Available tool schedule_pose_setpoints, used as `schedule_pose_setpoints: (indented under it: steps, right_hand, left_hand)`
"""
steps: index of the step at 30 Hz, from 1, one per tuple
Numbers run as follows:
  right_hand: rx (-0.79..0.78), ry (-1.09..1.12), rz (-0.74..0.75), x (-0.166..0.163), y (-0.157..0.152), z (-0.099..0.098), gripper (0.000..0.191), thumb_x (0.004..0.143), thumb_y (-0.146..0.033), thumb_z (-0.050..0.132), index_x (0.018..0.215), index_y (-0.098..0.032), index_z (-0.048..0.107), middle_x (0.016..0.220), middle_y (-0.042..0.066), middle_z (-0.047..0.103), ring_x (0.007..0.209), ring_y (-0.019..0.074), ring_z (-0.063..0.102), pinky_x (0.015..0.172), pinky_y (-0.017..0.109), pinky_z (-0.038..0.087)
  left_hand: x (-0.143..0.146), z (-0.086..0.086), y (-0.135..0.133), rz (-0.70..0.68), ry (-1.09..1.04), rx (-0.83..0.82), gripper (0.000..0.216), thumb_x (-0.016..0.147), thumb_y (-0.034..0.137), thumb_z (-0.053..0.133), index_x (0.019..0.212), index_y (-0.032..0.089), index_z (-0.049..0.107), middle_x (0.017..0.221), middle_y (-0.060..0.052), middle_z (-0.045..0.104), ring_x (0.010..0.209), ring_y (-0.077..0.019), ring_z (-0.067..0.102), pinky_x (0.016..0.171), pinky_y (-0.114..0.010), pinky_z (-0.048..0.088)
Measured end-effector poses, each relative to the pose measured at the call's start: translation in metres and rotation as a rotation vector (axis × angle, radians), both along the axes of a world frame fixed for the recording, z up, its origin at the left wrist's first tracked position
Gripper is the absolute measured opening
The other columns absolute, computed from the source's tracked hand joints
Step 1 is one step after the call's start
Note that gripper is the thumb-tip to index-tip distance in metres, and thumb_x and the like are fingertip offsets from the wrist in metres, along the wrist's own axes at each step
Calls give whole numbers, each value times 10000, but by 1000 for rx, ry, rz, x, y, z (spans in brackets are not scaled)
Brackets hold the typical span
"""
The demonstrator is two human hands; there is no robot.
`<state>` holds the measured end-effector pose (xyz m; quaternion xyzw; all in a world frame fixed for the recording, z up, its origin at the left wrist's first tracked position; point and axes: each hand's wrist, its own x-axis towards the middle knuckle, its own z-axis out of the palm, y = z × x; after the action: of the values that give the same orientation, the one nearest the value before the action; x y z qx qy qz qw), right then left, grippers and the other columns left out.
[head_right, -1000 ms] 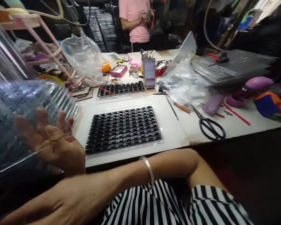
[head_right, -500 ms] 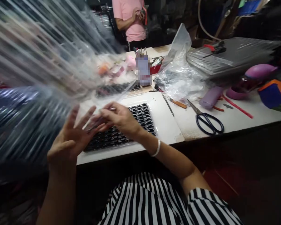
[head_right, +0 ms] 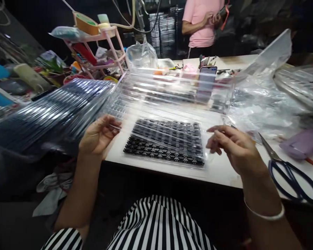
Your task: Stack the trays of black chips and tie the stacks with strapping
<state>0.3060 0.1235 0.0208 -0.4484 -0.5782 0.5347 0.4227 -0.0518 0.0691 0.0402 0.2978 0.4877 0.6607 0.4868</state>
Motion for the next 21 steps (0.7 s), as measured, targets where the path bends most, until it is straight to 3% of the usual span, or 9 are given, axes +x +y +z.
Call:
schedule_pose_setpoints:
  steps: [4,8,12,15,18,21]
  right_hand:
    - [-112,-66,33,7,-9,-25,296,800,-457,606,985,-229,644,636,43,617,528,160,515,459,290,362]
    - [-238,-117,40,-1,-15,-42,574,752,-516,638,1186,-147,578,621,35,602,503,148,495,445,284,369]
    - [-320,-129,-67,-5,-13,-46,844,654,-571,698,1299,-70,487,576,-3,546,471,129,449,410,267,341]
    - [-354,-190,-101,-2,-11,-48,942,609,-596,716,1338,-63,450,605,3,556,521,150,492,420,266,357]
    - [-275,-328,-51,3,-8,-49,931,664,-640,636,1357,-53,431,538,-12,530,508,177,504,454,304,406]
    - [-16,-690,-104,4,-1,-49,793,782,-664,463,1308,-72,506,528,15,559,512,215,528,567,386,466]
  left_hand:
    - [-17,-25,-25,-51,79,-204,316,673,288,736,918,127,618,671,-46,674,567,-116,600,532,-211,441]
    - [-29,-52,-45,-50,480,-304,549,687,404,715,1127,96,601,633,-19,636,521,-117,548,488,-223,404]
    - [-33,-69,-48,-64,996,-295,428,770,472,583,1018,139,689,869,-90,692,791,-220,635,706,-339,493]
    - [-31,-72,-45,-83,1091,-262,385,800,454,542,1009,171,699,972,-100,691,936,-246,626,858,-381,466]
    - [-31,-70,-44,-115,1150,-258,368,824,448,505,1012,198,699,969,-89,697,939,-246,633,865,-381,472]
    - [-33,-67,-37,-83,1225,-281,406,843,468,465,1034,187,687,1006,-113,682,965,-269,627,890,-410,460]
